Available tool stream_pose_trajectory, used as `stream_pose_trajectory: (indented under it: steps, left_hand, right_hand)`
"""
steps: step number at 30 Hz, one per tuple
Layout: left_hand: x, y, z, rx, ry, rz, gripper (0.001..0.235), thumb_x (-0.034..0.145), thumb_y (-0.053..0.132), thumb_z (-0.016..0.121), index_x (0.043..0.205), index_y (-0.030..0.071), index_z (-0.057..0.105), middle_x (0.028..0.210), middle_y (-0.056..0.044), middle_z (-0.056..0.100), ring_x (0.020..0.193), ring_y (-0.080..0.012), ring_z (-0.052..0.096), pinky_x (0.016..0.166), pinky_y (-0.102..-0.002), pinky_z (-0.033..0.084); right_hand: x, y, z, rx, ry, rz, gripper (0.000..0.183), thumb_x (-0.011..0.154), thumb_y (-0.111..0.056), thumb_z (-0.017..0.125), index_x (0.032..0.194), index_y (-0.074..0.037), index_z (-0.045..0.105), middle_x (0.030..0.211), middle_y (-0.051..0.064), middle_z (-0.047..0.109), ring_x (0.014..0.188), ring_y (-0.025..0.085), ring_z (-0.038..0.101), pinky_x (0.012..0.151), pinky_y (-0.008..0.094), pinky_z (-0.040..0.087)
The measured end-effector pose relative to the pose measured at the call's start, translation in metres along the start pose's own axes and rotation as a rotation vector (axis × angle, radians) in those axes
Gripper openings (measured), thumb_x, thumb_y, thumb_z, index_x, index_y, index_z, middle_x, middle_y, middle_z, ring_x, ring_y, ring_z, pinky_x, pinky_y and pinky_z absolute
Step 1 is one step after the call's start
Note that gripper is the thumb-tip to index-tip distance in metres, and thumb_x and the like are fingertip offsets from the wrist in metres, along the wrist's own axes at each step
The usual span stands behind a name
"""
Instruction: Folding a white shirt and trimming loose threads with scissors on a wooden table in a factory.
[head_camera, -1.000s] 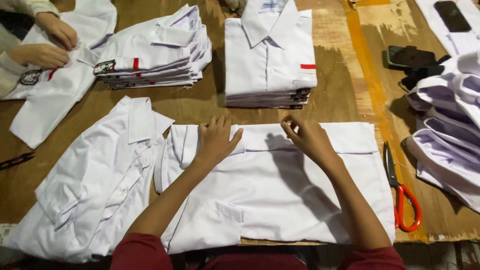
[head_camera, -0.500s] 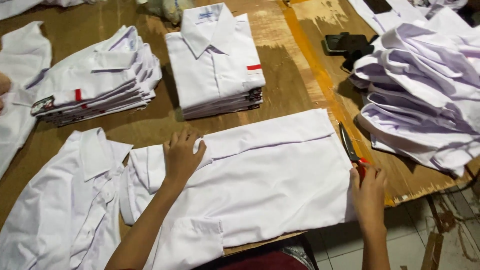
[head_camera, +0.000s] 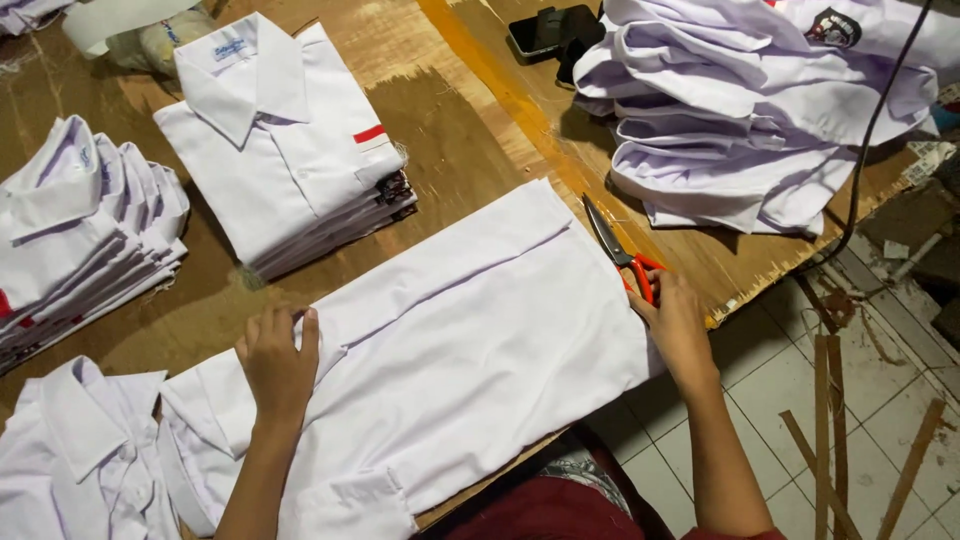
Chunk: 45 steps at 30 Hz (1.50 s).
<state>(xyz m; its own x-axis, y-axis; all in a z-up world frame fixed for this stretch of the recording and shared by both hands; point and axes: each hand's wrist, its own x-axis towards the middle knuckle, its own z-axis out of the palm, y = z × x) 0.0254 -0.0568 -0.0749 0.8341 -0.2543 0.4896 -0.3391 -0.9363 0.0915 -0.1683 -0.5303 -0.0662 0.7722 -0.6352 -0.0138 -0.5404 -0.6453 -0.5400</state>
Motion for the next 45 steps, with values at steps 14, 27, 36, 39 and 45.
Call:
stream_pose_trajectory:
  steps: [14,27,36,39,45]
  left_hand:
    - [0.013,0.008,-0.017,-0.438,0.069,-0.295,0.023,0.103,0.033,0.073,0.099,0.011,0.072,0.089,-0.009,0.075,0.085,-0.0344,0.074,0.075,-0.047,0.058]
    - [0.01,-0.015,-0.02,-0.71,-0.071,-0.371,0.016,0.094,0.026,0.057,0.098,0.015,0.067,0.094,-0.011,0.066,0.095,-0.0383,0.069,0.082,-0.047,0.055]
    - [-0.001,-0.027,0.003,-0.599,-0.038,-0.157,0.014,0.091,0.021,0.065,0.101,0.012,0.068,0.092,-0.008,0.066,0.098,-0.0292,0.066,0.087,-0.04,0.053]
    - [0.003,-0.019,-0.018,-0.674,-0.012,-0.15,0.011,0.094,0.02,0.07,0.103,0.013,0.069,0.091,-0.005,0.071,0.096,-0.0252,0.068,0.084,-0.035,0.055]
    - [0.002,-0.013,-0.023,-0.865,-0.046,-0.175,0.02,0.096,0.021,0.071,0.113,0.012,0.065,0.101,-0.008,0.075,0.099,-0.0284,0.072,0.085,-0.04,0.058]
  right_hand:
    - [0.023,-0.082,-0.017,0.265,-0.004,-0.327,0.052,0.077,-0.017,0.091,0.12,0.0,0.067,0.089,0.016,0.063,0.088,0.031,0.065,0.075,0.041,0.056]
    - [0.021,-0.245,0.128,0.129,-0.51,-0.889,0.072,0.072,-0.037,0.092,0.122,-0.014,0.046,0.107,0.005,0.047,0.107,0.029,0.055,0.071,0.052,0.062]
    - [0.024,-0.228,0.109,-0.042,-0.518,-0.884,0.08,0.068,-0.058,0.086,0.126,-0.017,0.049,0.103,0.004,0.057,0.096,0.036,0.064,0.073,0.062,0.057]
    - [0.036,-0.217,0.113,-0.056,-0.571,-0.803,0.07,0.069,-0.054,0.089,0.116,-0.011,0.06,0.094,0.008,0.068,0.088,0.036,0.071,0.073,0.056,0.059]
    - [0.021,-0.244,0.084,-0.063,-0.686,-0.743,0.064,0.065,-0.044,0.092,0.11,-0.003,0.071,0.088,0.016,0.074,0.081,0.039,0.072,0.071,0.054,0.058]
